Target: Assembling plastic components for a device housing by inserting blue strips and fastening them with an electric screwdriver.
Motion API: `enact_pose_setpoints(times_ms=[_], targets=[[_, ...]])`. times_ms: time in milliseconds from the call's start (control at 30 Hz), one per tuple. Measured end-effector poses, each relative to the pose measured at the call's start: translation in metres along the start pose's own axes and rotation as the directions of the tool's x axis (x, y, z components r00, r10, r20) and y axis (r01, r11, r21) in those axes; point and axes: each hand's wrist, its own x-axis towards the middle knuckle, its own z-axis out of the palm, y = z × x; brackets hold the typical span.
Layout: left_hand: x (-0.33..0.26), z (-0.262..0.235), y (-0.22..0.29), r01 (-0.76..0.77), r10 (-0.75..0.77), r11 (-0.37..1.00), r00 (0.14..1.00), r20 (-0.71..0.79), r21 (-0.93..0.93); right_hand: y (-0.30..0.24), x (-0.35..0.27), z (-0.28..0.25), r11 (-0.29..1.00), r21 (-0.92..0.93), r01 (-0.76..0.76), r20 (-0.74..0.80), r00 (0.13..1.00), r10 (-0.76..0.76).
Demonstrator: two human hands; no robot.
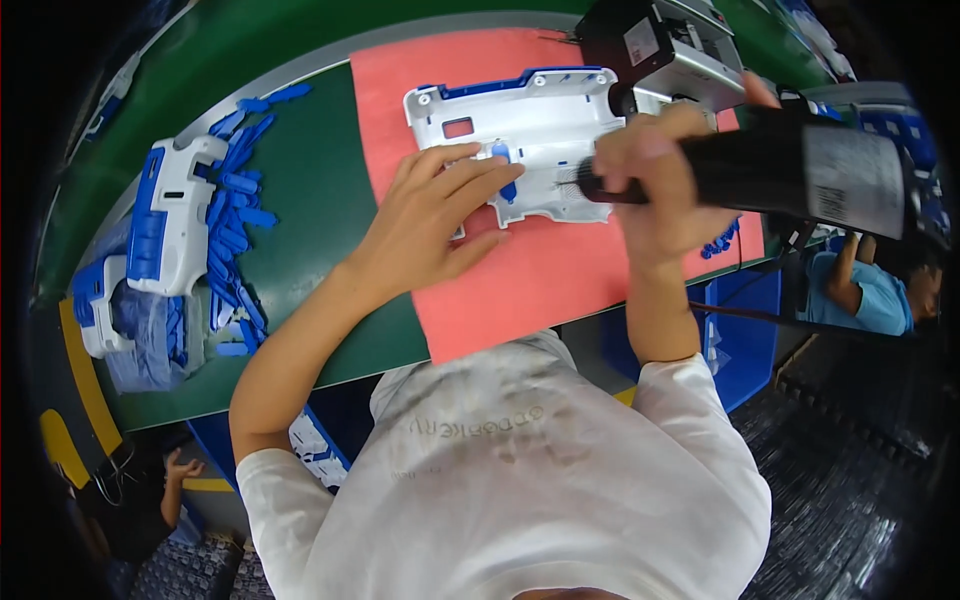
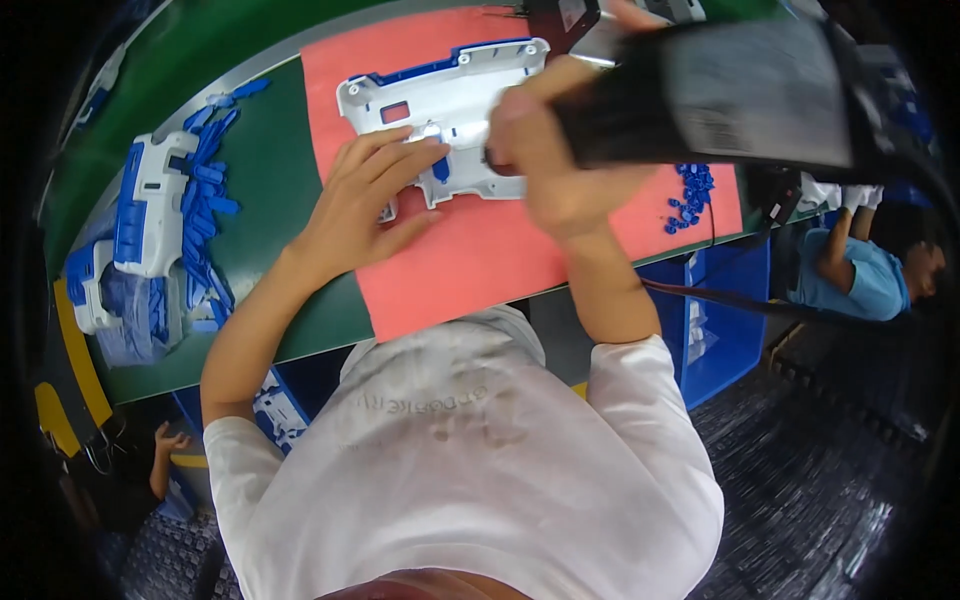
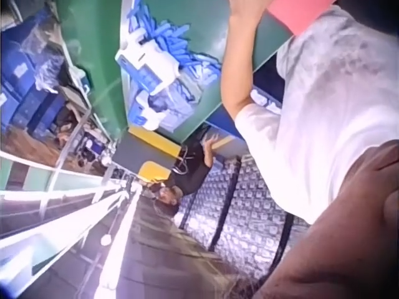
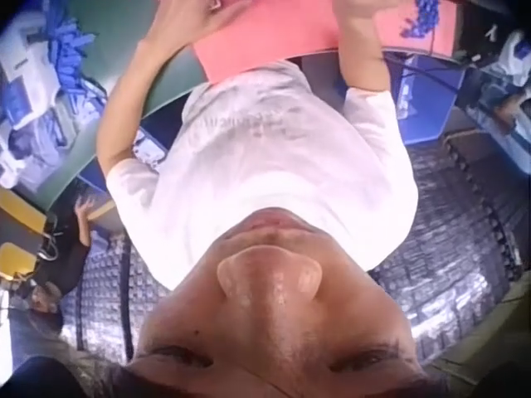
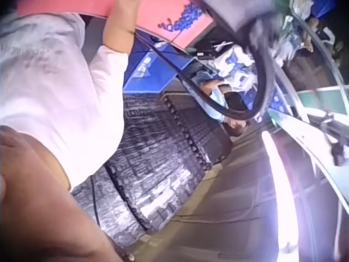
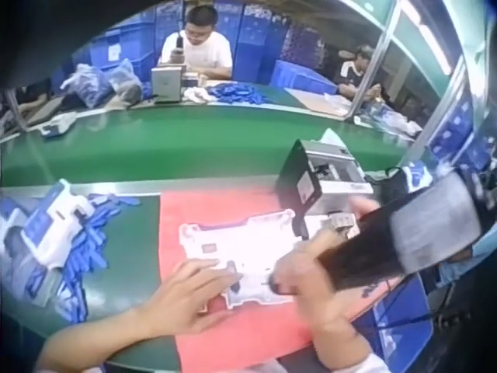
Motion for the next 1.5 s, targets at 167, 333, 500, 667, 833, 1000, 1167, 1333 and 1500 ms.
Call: enact_pose_setpoints(times_ms=[167, 333, 500, 667, 833, 1000, 1167, 1333, 1500], targets=[[-0.006, 0.007, -0.004, -0.056, 0.057, 0.997, 0.998, -0.030, 0.048, 0.020, -0.017, 0.016, 0.985, -0.134, -0.107, 0.125, 0.984, 0.124], [-0.009, 0.007, -0.005, -0.065, 0.067, 0.997, 0.996, -0.056, 0.051, 0.025, -0.022, 0.016, 0.986, -0.142, -0.085, 0.163, 0.981, 0.108], [-0.011, 0.009, -0.007, -0.077, 0.080, 0.996, 0.994, -0.070, 0.047, 0.029, -0.025, 0.017, 0.978, -0.186, -0.093, 0.186, 0.974, 0.128], [-0.010, 0.011, -0.007, -0.064, 0.069, 0.996, 0.995, -0.079, 0.054, 0.030, -0.028, 0.018, 0.981, -0.175, -0.081, 0.176, 0.978, 0.112], [-0.009, 0.011, -0.009, -0.075, 0.078, 0.996, 0.994, -0.078, 0.045, 0.032, -0.028, 0.016, 0.978, -0.200, -0.062, 0.235, 0.966, 0.109], [-0.011, 0.014, -0.011, -0.074, 0.078, 0.996, 0.993, -0.094, 0.042, 0.024, -0.037, 0.021, 0.959, -0.163, -0.231, 0.089, 0.965, 0.247], [-0.011, 0.014, -0.011, -0.069, 0.071, 0.997, 0.993, -0.098, 0.030, 0.017, -0.037, 0.023, 0.960, -0.062, -0.272, 0.106, 0.955, 0.278], [-0.009, 0.014, -0.009, -0.062, 0.066, 0.997, 0.994, -0.091, 0.046, 0.023, -0.038, 0.010, 0.963, -0.181, -0.197, 0.238, 0.942, 0.237], [-0.009, 0.016, -0.009, -0.072, 0.076, 0.996, 0.994, -0.084, 0.057, 0.020, -0.041, 0.014, 0.947, -0.245, -0.207, 0.197, 0.946, 0.258]])
